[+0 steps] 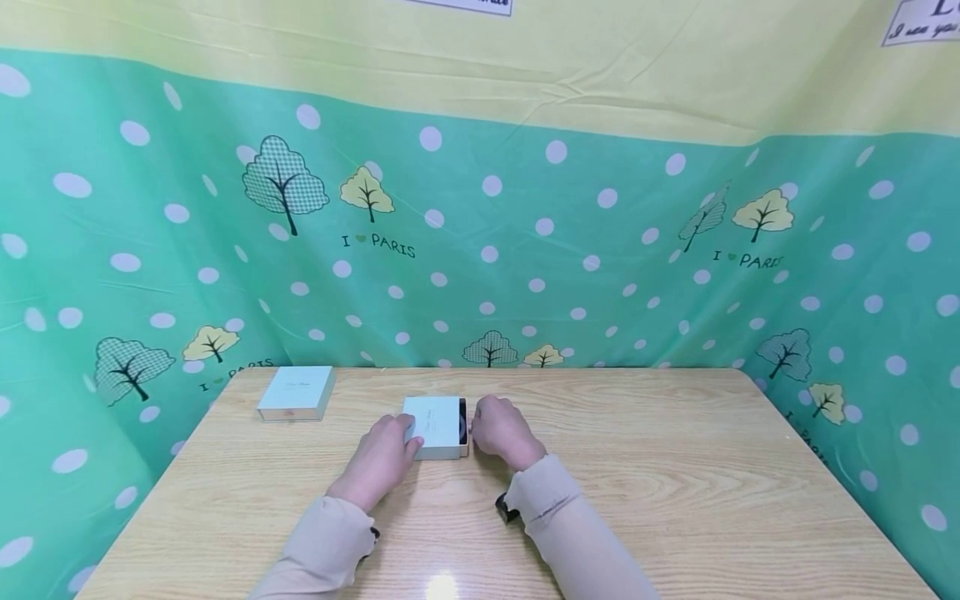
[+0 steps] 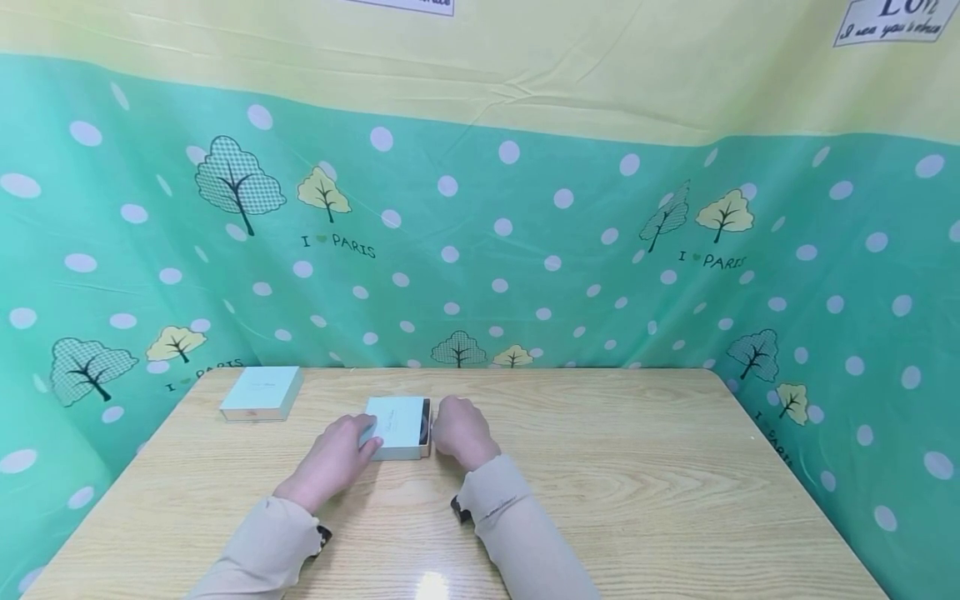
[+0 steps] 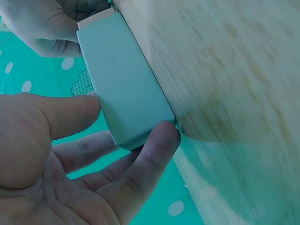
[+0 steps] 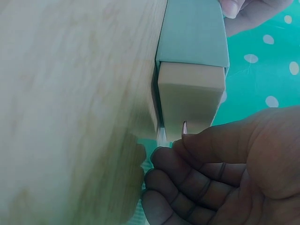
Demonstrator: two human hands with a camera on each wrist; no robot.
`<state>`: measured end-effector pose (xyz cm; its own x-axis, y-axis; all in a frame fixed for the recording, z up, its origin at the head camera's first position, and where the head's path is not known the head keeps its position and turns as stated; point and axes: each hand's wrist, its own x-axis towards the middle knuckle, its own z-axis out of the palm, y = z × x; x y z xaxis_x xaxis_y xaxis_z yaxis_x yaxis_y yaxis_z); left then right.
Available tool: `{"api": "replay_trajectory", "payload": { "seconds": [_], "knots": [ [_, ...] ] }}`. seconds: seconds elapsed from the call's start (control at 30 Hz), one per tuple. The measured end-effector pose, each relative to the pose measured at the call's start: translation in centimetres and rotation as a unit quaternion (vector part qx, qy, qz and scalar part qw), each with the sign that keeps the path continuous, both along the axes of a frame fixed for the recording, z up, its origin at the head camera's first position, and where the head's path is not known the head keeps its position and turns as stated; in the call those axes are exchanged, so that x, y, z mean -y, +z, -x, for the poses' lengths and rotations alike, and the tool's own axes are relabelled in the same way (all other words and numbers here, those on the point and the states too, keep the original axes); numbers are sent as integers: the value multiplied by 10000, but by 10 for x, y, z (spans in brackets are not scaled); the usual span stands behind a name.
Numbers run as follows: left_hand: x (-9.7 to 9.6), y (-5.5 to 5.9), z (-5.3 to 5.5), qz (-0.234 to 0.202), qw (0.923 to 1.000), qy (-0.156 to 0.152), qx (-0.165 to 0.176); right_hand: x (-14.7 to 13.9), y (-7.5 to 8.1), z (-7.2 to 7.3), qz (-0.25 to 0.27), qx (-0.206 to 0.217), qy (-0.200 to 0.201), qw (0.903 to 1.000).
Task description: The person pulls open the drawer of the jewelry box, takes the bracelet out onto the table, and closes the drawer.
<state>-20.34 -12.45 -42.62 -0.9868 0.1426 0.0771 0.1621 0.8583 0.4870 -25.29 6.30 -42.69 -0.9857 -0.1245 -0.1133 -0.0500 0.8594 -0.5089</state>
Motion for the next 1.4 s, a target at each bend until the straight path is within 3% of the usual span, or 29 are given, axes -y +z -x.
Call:
{"api": "replay_trajectory", "payload": {
  "seconds": [0.8,1.4],
  "knots": [
    [-2,0,-1,-112,9999,-14,35,-2,1,1,45,-29,23,10000],
    [-2,-1,-2,-189,9998,22,41,-11,3,2,-21,50,-194,9998]
  ]
}}
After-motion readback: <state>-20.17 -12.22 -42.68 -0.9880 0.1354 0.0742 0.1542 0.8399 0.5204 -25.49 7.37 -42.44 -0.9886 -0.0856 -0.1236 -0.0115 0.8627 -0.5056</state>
